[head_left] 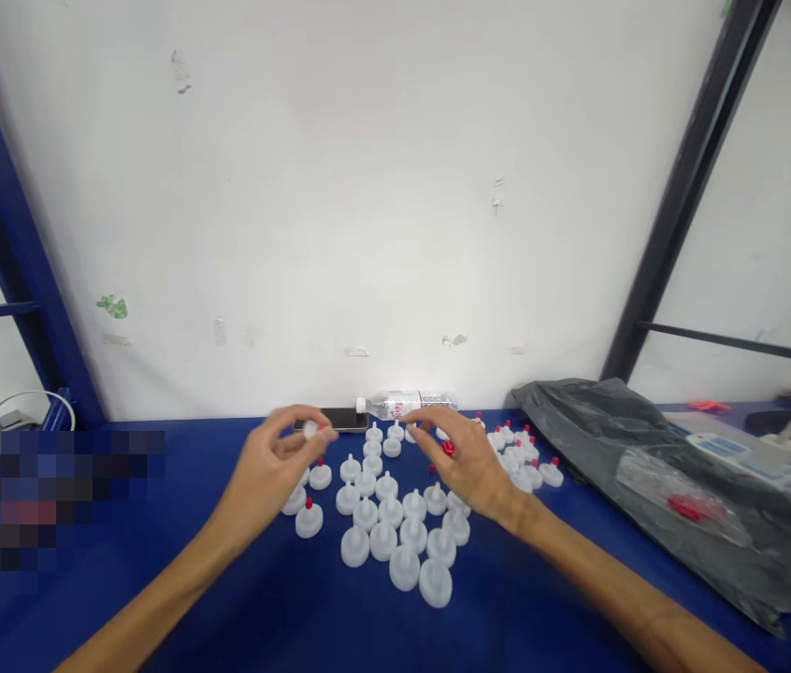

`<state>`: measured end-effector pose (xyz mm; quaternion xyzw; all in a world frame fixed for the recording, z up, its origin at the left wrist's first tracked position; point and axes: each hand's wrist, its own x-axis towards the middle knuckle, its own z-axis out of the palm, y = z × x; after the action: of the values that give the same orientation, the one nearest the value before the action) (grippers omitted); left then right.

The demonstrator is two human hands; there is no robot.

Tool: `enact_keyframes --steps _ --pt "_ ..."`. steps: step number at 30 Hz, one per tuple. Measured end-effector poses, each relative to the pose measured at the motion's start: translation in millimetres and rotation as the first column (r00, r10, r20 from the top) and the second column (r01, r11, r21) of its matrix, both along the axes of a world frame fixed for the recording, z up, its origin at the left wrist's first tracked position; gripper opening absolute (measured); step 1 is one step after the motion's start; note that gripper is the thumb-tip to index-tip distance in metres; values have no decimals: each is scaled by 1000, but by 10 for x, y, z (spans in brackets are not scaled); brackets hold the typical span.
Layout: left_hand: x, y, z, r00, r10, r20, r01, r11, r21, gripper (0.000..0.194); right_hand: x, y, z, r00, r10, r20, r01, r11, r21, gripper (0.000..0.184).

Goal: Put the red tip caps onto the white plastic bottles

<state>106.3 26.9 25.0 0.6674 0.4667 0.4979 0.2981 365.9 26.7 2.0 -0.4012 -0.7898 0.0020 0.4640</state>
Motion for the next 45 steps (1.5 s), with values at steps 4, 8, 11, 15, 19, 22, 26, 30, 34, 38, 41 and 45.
enact_keyframes --steps 4,8,11,15,19,22,26,30,34,38,41,45 --pt "-397 348 12 914 297 -277 -243 946 213 31 247 253 -197 961 -120 251 129 991 -22 30" --pt "-670 601 -79 835 360 -417 -306 932 191 28 375 351 -356 916 -93 391 170 971 -167 49" --pt "-727 676 -174 787 350 -507 -323 935 145 20 398 402 -371 925 -25 380 145 946 -290 55" --pt "-725 706 -277 752 308 -583 -326 942 77 20 361 548 -356 940 34 341 113 908 -403 61" --pt "-715 704 -282 732 319 -602 -333 938 92 18 338 621 -327 950 91 299 50 900 -432 64" --pt "-631 631 -232 743 351 -570 -297 936 189 25 333 530 -221 965 88 246 23 910 -414 64" --pt "-328 360 -190 807 290 -514 -127 936 328 35 199 213 3 986 158 51 -118 885 -450 60" --pt "18 26 -230 906 87 -414 26 966 259 59 -55 -215 127 935 344 -86 -340 800 -495 59" --pt "147 -101 -238 974 -155 -166 168 984 64 46 -170 -383 145 905 415 -91 -412 802 -434 55" --pt "117 -22 -217 984 -173 35 174 985 -15 37 -62 -164 134 976 212 -52 -218 922 -321 44" --pt "86 46 -263 989 -144 29 145 989 -20 35 102 56 68 991 26 130 8 965 -262 31" --pt "77 79 -352 988 -151 23 151 988 -34 30 331 235 -76 899 -121 421 246 935 -256 17"
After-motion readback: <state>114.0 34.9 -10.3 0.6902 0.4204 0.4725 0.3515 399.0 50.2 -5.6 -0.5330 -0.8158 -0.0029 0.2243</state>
